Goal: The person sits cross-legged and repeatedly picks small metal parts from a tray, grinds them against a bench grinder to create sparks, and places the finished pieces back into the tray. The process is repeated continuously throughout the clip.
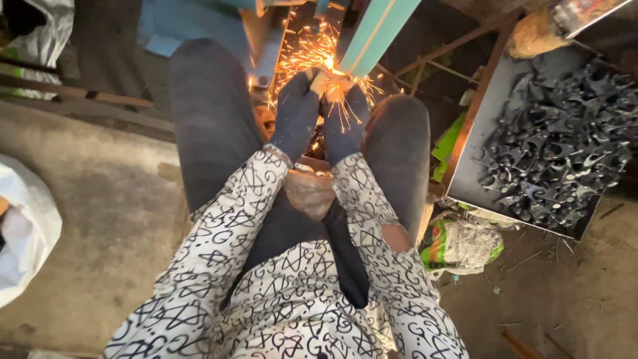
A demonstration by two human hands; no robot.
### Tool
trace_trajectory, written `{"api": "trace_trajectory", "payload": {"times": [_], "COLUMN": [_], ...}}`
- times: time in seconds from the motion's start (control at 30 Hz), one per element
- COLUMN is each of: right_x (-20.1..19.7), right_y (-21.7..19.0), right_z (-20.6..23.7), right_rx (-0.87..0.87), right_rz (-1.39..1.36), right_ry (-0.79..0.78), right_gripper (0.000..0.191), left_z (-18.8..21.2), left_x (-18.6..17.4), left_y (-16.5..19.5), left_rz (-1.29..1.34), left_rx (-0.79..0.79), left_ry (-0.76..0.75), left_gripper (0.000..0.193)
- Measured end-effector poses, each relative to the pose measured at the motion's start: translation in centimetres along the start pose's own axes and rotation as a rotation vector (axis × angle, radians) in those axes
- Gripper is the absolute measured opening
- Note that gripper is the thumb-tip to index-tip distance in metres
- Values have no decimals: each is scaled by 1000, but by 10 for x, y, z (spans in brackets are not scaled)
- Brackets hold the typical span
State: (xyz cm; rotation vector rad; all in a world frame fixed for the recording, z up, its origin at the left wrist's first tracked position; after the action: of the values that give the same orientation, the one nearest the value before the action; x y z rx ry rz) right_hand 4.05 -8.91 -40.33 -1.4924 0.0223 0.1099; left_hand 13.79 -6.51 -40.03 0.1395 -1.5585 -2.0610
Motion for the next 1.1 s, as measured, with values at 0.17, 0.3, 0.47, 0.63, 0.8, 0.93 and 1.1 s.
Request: {"api": "trace_trajectory", "payload": {"times": [0.17, 0.3, 0.47, 0.63, 0.8, 0.93, 1.1], "right_x": [-55, -72, -74, -80, -74, -42, -32], "right_y": [-17, -9, 6, 9, 30, 36, 17], "right_z": [-14, -4, 4, -10, -8, -3, 3], "right_rx": [-88, 3, 437, 230, 225, 125, 70], "right_rz": [297, 74, -279, -317, -359, -612, -532], "right_ry": [-315, -395, -305, -169, -237, -280, -392], "right_gripper": [30, 37, 25, 22, 22, 20, 31], "left_z": [8, 5, 15, 23, 26, 7, 1], "left_x": [-4, 3, 33, 54, 47, 28, 18], "left_y": [-11, -19, -18, 21, 27, 17, 11], "left_rz": [-129, -284, 124, -85, -46, -226, -702], "left_rx": [-26, 178, -57, 21, -39, 48, 274], "left_ry": [-76, -10, -181, -210, -266, -214, -43], "left_gripper": [28, 23, 24, 35, 36, 26, 24]}}
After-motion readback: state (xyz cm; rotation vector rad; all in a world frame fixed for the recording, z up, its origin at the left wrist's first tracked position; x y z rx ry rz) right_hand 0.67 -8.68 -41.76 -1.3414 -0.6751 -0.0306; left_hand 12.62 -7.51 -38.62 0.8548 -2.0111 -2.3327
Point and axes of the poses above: each hand's wrist, its own z-axis away from the middle knuckle, its own x-axis out of the palm, y = z × x, the point moved 2 cm from there along -z, towards the middle knuckle, and after that the axes turned 3 degrees about -z, right-handed, at the moved point
